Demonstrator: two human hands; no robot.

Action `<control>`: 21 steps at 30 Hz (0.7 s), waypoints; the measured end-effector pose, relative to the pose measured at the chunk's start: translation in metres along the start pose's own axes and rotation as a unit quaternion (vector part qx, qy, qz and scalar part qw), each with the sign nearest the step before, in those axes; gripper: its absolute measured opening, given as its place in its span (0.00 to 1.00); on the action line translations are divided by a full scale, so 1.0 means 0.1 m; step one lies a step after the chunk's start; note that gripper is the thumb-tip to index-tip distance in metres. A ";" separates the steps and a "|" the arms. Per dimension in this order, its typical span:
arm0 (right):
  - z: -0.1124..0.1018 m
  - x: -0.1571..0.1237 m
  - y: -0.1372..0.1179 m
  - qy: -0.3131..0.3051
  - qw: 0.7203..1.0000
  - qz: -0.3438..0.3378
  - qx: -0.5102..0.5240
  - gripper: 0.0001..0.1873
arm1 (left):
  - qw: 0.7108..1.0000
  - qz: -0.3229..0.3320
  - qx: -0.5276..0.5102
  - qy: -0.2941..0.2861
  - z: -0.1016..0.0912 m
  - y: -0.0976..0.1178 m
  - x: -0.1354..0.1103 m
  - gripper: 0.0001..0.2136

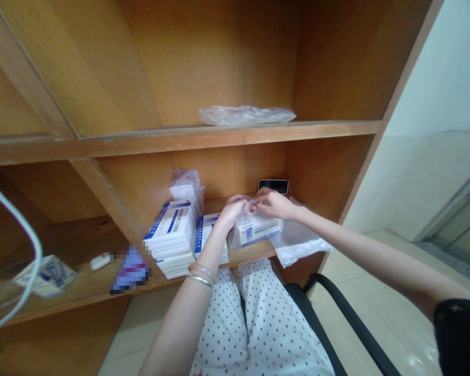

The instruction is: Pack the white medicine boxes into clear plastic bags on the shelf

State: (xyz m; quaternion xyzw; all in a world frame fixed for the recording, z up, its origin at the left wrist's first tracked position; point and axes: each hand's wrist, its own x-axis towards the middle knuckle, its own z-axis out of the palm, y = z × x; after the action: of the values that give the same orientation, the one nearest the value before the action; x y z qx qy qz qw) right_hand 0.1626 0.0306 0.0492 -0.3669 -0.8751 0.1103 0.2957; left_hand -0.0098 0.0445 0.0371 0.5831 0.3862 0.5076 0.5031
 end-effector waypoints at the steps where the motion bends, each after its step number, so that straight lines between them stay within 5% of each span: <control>1: 0.03 -0.02 0.00 0.004 0.999 0.005 -0.036 0.13 | 1.000 -0.008 0.002 -0.013 -0.01 -0.02 -0.01 0.04; 4: 0.16 -0.07 0.00 0.033 0.993 0.031 -0.109 0.13 | 0.999 0.001 -0.004 -0.040 -0.03 -0.09 -0.02 0.08; 11: 0.40 -0.07 0.09 0.116 0.986 0.069 -0.094 0.16 | 0.998 0.045 0.019 0.037 0.02 -0.28 0.06 0.07; 16: 0.44 -0.12 0.12 0.145 0.984 0.086 -0.051 0.16 | 0.973 0.087 0.204 0.062 0.07 -0.30 0.05 0.06; 21: 0.37 -0.23 0.10 0.193 0.976 0.096 0.013 0.15 | 0.910 0.047 0.392 0.129 0.03 -0.14 0.02 0.08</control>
State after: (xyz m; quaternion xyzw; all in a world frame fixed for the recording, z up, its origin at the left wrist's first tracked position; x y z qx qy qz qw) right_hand 0.1588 0.0220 0.0058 -0.4597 -0.7607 0.0772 0.4516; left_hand -0.0055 0.0485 0.0240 0.6803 0.5876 0.4095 0.1556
